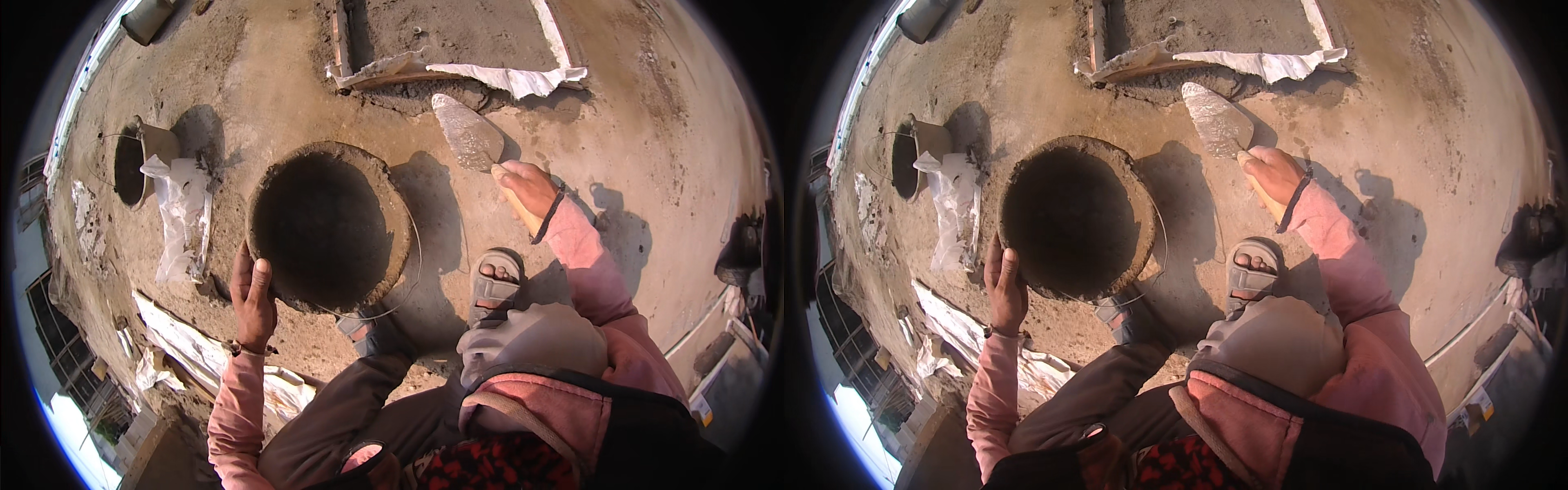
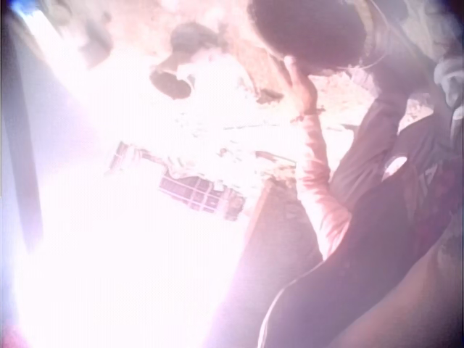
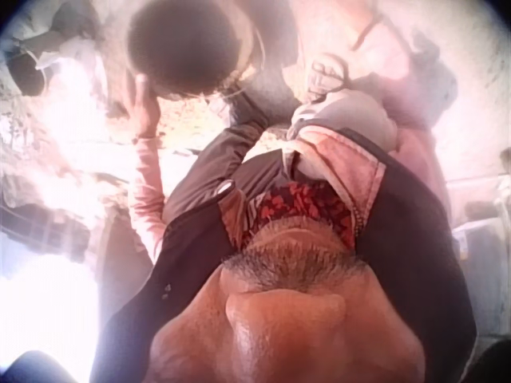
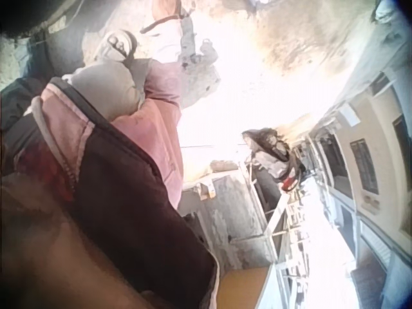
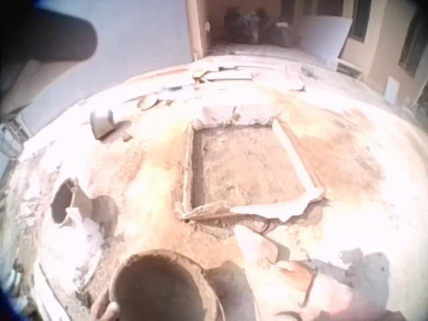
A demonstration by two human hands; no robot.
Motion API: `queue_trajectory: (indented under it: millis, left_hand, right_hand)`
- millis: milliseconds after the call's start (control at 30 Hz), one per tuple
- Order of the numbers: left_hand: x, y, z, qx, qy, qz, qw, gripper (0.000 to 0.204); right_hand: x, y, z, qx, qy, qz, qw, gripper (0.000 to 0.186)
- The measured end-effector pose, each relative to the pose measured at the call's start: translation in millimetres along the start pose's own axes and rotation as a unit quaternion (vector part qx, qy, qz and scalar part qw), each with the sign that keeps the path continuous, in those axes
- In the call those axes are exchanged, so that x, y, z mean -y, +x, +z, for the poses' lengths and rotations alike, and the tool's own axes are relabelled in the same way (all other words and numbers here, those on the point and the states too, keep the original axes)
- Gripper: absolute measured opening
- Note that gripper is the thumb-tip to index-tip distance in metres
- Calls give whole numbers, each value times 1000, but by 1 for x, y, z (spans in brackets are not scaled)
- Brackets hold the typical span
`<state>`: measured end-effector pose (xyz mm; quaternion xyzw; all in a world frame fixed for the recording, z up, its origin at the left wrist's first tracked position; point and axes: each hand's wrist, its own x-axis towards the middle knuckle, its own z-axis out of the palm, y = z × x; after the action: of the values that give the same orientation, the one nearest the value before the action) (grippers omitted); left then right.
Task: The person uses a trowel to scoop wet mortar from a bucket and applies it along the edges of a square concrete base.
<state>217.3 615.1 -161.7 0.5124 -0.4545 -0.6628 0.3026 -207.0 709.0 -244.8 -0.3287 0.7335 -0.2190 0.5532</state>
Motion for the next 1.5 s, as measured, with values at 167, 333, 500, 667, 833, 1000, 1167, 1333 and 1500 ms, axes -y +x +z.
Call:
queue_trajectory:
  millis: [167, 333, 500, 667, 833, 1000, 1167, 1333, 1500]
  left_hand:
    - [-4, 2, 5, -9, 4, -13, 1000, 51]
    - [-9, -1, 14, 2, 17, -4, 1000, 52]
    - [-3, 4, -6, -10, 14, -14, 1000, 53]
    - [0, -2, -17, -42, 5, -22, 999, 52]
    - [6, -3, -20, -60, 3, -26, 998, 47]
    - [8, -6, -25, -79, -12, -27, 996, 50]
    - [4, 0, -23, -48, -12, -29, 998, 52]
    - [2, -12, -25, -69, -1, -45, 997, 53]
    - [8, -20, -37, -69, 26, -68, 995, 48]
  right_hand:
    - [10, 67, 23, -17, -228, -162, 960, 30]
    - [-49, 52, -67, -9, -62, -18, 998, 35]
    - [-91, 19, -115, -98, 62, 46, 992, 37]
    - [-117, 3, -126, -164, 126, 65, 976, 39]
    - [-145, -4, -152, -195, 159, 67, 965, 30]
    - [-124, -2, -123, -311, 237, 101, 915, 33]
    - [-121, 72, -44, -283, 297, 91, 907, 34]
    - [-16, 79, 91, -159, 439, 70, 882, 35]
    - [6, 92, 157, -76, 428, 28, 900, 32]
